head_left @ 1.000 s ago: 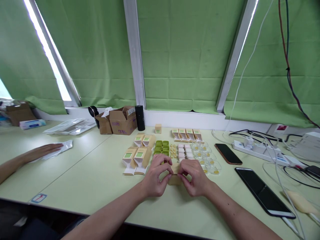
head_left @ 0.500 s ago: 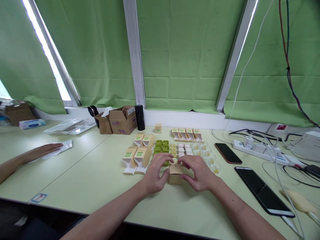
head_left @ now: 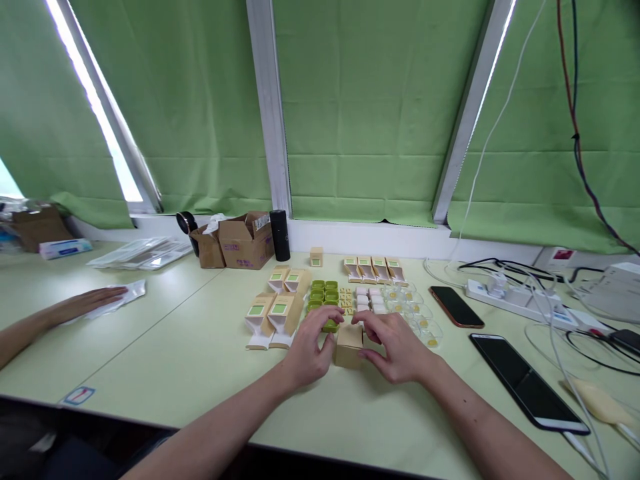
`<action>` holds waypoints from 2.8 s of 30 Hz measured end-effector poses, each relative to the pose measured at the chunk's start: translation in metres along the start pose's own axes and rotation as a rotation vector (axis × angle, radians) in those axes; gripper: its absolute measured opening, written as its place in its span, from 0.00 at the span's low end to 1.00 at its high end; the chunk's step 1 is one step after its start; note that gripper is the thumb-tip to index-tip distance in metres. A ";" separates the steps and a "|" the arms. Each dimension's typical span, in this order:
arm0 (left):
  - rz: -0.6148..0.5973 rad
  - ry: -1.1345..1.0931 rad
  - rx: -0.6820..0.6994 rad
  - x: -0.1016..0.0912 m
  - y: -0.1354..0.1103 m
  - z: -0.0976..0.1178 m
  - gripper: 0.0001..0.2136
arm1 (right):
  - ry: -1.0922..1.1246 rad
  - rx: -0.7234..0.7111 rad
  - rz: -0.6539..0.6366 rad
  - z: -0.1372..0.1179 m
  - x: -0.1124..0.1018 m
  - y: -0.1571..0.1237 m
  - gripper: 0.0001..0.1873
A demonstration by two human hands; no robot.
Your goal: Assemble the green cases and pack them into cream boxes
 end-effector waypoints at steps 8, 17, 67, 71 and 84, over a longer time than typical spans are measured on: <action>0.032 -0.023 0.009 -0.001 0.000 0.002 0.13 | -0.128 0.057 -0.007 0.014 0.009 -0.003 0.25; 0.147 -0.005 -0.018 -0.005 0.001 0.000 0.09 | -0.373 0.233 0.033 0.029 0.012 -0.004 0.18; -0.232 0.832 -0.266 -0.010 0.201 -0.158 0.31 | -0.397 0.176 0.296 0.020 0.011 -0.006 0.15; -0.203 0.922 -0.227 -0.005 0.195 -0.150 0.33 | -0.411 0.158 0.312 0.018 0.009 -0.005 0.15; -0.271 1.031 -0.197 0.002 0.174 -0.147 0.27 | -0.413 0.174 0.277 0.014 0.013 -0.003 0.15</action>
Point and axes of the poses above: each hand's wrist, its own y-axis towards the middle knuckle, its own x-axis out of the palm, z = x × y, the point moved 4 cm from there along y, towards the middle knuckle, and after that the axes turned 9 degrees about -x, right-handed, at the moved point
